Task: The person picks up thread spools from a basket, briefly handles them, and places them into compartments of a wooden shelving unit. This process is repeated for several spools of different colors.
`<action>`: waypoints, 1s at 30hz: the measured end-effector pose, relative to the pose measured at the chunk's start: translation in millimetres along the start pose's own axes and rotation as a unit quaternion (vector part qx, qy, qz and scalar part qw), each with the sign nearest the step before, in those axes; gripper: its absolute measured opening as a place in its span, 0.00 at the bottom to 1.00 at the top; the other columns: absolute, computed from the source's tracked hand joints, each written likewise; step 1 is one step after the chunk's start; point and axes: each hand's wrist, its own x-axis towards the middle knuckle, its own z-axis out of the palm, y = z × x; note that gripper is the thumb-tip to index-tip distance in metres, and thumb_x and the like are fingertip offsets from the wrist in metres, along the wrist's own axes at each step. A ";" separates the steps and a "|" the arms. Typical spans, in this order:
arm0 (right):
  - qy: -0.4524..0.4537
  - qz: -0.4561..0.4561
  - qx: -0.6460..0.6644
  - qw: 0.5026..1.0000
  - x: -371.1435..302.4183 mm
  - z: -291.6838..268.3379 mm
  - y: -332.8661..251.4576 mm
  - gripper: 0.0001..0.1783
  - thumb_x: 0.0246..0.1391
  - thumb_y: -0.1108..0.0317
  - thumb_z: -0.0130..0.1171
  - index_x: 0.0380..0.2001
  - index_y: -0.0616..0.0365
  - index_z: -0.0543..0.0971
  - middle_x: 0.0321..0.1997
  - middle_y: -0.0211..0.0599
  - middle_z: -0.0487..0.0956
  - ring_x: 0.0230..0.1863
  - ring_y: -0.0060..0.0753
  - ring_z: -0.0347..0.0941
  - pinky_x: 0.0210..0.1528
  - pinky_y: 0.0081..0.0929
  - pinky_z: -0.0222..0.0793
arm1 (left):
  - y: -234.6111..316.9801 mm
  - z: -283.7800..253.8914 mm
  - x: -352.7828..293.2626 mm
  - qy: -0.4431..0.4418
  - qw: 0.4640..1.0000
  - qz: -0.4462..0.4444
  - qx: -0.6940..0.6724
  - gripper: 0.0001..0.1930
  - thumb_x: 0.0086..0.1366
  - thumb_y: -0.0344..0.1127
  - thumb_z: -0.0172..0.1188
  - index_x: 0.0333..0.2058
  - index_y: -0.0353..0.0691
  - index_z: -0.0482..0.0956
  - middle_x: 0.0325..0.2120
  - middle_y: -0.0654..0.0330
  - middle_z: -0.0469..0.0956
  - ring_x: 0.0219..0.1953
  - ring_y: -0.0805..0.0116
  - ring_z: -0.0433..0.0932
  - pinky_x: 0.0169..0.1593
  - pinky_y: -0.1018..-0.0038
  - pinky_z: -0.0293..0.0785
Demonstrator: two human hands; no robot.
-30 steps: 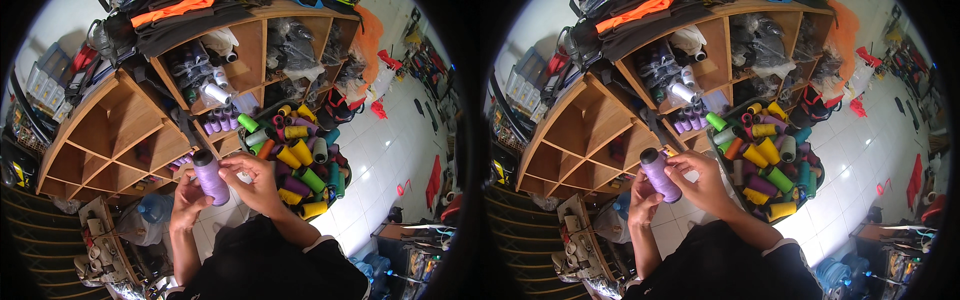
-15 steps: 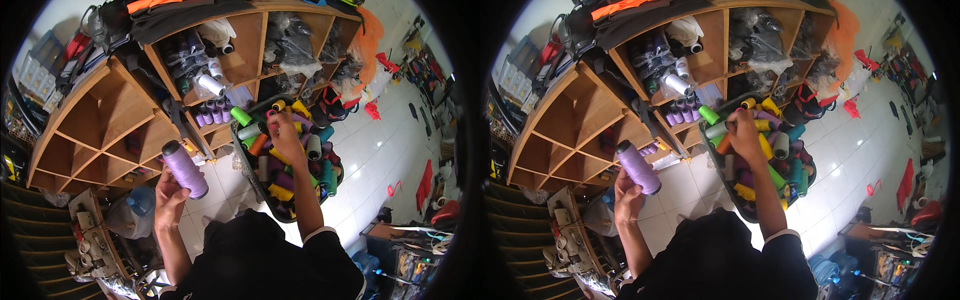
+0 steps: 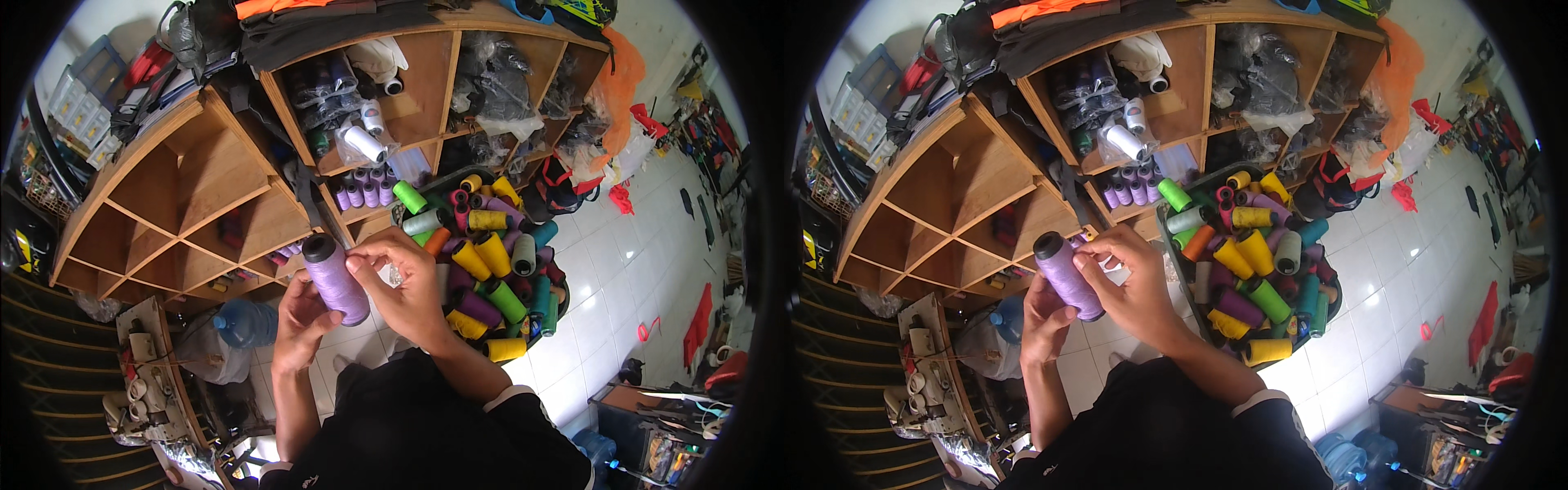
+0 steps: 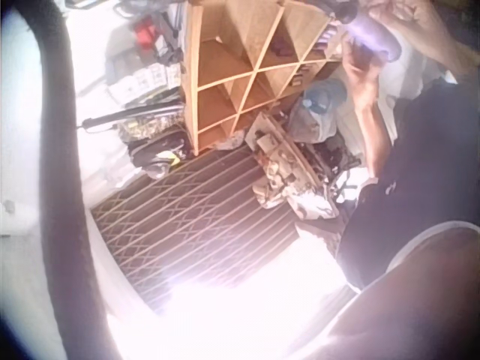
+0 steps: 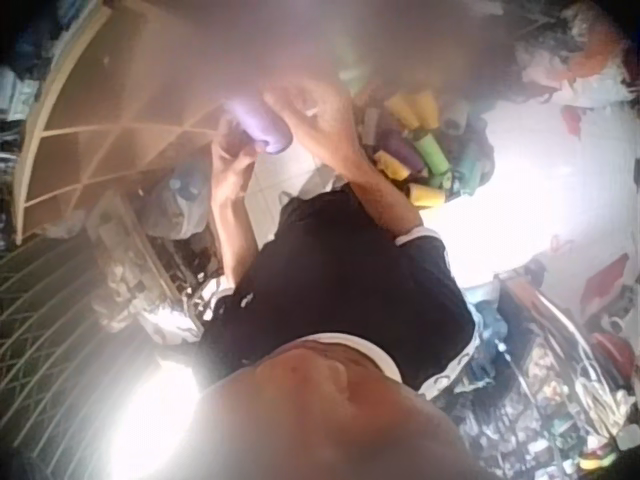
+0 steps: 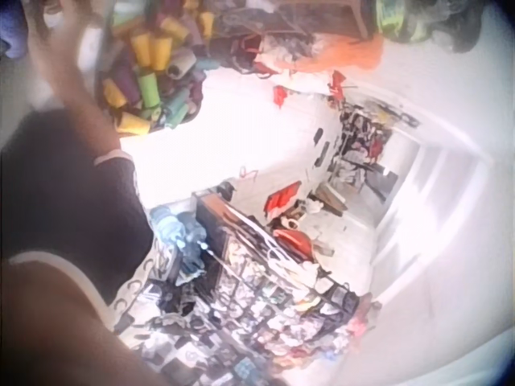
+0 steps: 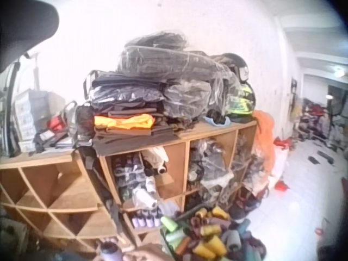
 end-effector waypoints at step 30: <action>-0.066 0.025 -0.034 0.997 -12.9 -17.1 -13.2 0.13 0.48 0.72 0.68 0.38 0.65 0.80 0.33 0.35 0.79 0.33 0.22 0.73 0.37 0.20 0.69 | 5.7 8.1 1.4 0.026 0.998 0.037 0.054 0.29 0.54 0.20 0.66 0.55 0.35 0.64 0.49 0.54 0.74 0.51 0.65 0.75 0.55 0.68 0.71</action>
